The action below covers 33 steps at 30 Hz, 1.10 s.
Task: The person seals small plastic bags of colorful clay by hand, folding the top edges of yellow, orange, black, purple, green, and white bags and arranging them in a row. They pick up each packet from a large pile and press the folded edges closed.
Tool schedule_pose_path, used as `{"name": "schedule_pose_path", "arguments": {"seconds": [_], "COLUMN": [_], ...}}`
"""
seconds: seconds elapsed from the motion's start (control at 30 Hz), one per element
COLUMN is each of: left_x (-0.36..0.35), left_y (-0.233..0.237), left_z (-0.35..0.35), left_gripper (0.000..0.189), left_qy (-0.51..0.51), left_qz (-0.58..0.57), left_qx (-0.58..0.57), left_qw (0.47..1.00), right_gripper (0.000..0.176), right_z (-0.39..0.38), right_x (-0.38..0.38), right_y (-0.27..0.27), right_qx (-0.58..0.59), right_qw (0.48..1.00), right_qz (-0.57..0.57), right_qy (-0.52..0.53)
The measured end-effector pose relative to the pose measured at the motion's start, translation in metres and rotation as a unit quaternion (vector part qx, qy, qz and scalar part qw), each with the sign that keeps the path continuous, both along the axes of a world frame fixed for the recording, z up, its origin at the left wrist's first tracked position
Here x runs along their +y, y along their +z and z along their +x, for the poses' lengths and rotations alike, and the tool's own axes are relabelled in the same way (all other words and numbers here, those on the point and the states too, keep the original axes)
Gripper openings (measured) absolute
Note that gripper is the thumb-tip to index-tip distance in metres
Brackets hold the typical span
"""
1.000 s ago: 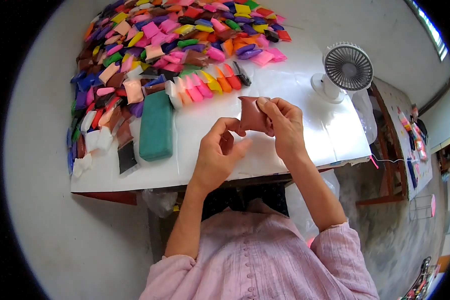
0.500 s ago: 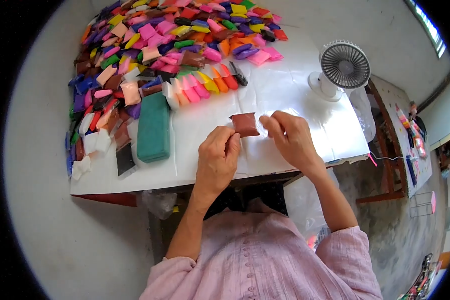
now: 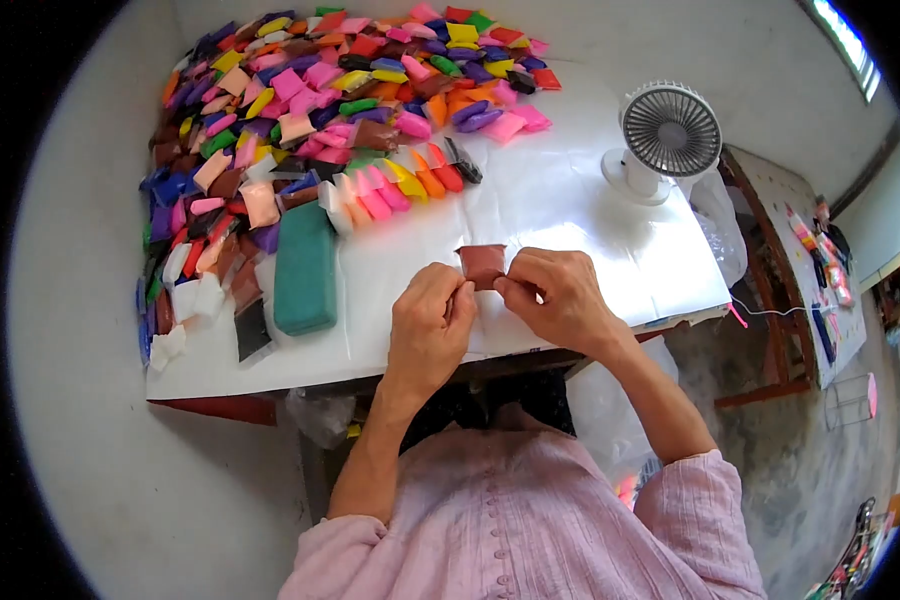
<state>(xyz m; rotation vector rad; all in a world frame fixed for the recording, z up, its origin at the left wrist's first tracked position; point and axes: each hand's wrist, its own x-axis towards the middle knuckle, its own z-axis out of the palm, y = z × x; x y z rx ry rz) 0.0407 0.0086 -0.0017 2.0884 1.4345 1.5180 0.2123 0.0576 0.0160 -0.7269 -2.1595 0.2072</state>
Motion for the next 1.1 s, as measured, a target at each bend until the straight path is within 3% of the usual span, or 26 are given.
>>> {"name": "schedule_pose_path", "arguments": {"seconds": [0.17,0.27,0.33,0.43,0.53,0.67,0.83,1.0,1.1], "left_x": [-0.011,-0.008,-0.008,0.002,0.011,0.025,0.037,0.045,0.041], "left_y": [0.013,0.018,0.025,0.026,0.029,0.027,0.015,0.005,0.006], "left_z": [0.002,0.001,-0.002,-0.005,-0.004,-0.008,-0.008,-0.012,-0.015], "left_gripper": [0.008,0.012,0.017,0.021,0.02,0.026,0.027,0.016,0.011], "left_qy": [0.011,0.018,0.035,0.034,0.03,0.0,0.02,0.023,0.011], "left_qz": [0.151,0.225,0.262,0.305,0.32,0.295,0.228,0.145,0.097], "left_qx": [0.085,0.148,0.215,0.317,0.332,0.313,0.166,0.09,0.07], "left_qw": [0.985,0.963,0.94,0.897,0.887,0.903,0.959,0.985,0.993], "right_gripper": [0.022,0.014,0.023,0.031,0.035,0.03,0.013,0.01,0.009], "right_z": [0.0,0.004,0.007,0.005,0.001,-0.002,-0.004,-0.004,-0.015], "right_x": [-0.017,-0.026,-0.03,-0.024,-0.012,0.007,0.072,0.164,0.191], "right_y": [0.004,0.01,0.026,0.043,0.05,0.05,0.054,0.025,0.004], "right_qx": [0.046,0.104,0.152,0.178,0.148,0.158,0.13,0.073,0.066], "right_qw": [0.991,0.989,0.952,0.928,0.935,0.917,0.968,0.951,0.934], "right_qz": [0.123,-0.103,-0.266,-0.326,-0.324,-0.366,-0.214,-0.288,-0.343], "right_qy": [-0.007,-0.001,0.004,-0.012,0.008,0.015,0.009,0.083,0.075]}}
